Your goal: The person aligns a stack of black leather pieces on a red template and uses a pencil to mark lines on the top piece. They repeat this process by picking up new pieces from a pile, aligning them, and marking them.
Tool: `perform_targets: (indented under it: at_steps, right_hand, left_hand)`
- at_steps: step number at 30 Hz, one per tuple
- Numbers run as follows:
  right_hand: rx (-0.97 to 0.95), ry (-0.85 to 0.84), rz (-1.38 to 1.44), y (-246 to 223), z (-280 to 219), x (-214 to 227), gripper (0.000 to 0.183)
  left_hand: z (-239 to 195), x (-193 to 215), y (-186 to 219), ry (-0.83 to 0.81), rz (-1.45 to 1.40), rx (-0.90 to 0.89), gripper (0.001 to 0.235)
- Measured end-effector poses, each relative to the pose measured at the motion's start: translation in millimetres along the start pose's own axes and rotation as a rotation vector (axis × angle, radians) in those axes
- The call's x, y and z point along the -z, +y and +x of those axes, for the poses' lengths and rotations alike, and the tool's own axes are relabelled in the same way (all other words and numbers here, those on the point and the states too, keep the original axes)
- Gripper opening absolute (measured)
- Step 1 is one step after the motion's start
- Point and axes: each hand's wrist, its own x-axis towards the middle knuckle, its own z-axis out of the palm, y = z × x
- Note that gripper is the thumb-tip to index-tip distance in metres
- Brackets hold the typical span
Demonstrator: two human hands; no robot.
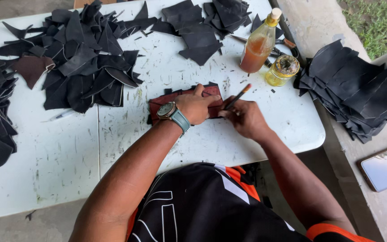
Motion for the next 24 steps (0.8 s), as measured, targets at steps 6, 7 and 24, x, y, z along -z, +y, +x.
perform_targets:
  at_steps: [6,7,24]
  right_hand:
    - [0.194,-0.008,-0.02,-8,9,7,0.012]
    - [0.24,-0.008,-0.054,-9,8,7,0.014]
    - [0.098,0.057,0.035,8,-1,12,0.004]
  left_hand:
    - [-2,9,0,-0.023,0.004,0.024,0.069]
    - [-1,9,2,-0.012,-0.005,0.027,0.07]
    - [5,9,-5,-0.042,0.023,-0.02,0.073]
